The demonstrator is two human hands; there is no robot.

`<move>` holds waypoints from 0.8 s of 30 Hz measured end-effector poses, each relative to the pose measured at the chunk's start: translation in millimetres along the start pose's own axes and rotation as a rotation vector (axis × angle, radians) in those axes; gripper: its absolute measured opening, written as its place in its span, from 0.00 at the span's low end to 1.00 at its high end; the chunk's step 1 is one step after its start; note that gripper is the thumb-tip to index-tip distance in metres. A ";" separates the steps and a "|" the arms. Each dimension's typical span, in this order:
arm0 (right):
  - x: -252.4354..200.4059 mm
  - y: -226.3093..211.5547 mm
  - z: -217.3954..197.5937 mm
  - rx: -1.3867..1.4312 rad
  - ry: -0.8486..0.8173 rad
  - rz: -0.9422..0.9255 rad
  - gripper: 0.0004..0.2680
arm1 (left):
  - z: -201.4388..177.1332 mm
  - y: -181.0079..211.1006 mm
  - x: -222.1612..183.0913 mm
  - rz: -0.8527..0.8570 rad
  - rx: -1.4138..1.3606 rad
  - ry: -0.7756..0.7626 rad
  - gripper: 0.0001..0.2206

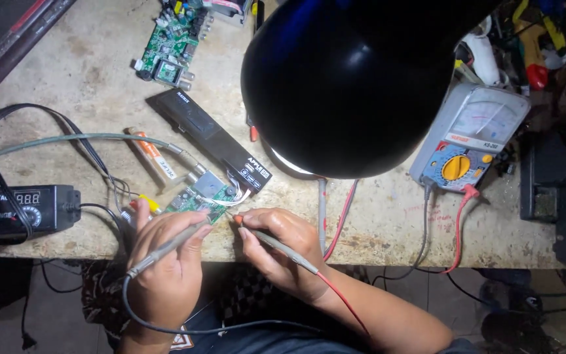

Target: The person is diagnosing a circuit board using a multimeter and then performing soldering to finalize repairs.

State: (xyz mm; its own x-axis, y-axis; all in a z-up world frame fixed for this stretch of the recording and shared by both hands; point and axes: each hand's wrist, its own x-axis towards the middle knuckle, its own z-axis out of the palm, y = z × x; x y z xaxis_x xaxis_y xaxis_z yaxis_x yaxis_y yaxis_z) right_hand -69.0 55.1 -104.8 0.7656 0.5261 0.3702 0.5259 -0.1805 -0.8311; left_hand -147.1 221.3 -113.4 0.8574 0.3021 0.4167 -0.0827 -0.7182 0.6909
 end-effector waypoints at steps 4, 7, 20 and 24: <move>-0.9 0.6 0.4 -0.031 -0.009 -0.014 0.04 | -0.1 -2.4 -1.2 0.022 0.000 0.010 0.04; -2.6 1.7 1.8 -0.048 -0.017 -0.009 0.04 | 1.0 -2.4 -0.2 0.016 -0.020 0.031 0.04; -6.3 -0.2 7.7 -0.098 -0.022 0.047 0.05 | 0.2 -8.2 -2.1 0.005 -0.044 0.039 0.09; -5.9 0.4 8.1 -0.111 -0.012 0.025 0.04 | -0.8 -7.0 -0.7 0.001 -0.053 0.021 0.06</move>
State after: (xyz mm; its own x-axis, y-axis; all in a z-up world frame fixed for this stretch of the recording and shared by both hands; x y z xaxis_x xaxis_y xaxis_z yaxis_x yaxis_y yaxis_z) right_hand -76.3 58.7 -110.6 0.7746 0.5303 0.3446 0.5453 -0.2842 -0.7886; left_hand -147.6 226.6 -118.0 0.8463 0.3148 0.4297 -0.1113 -0.6844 0.7206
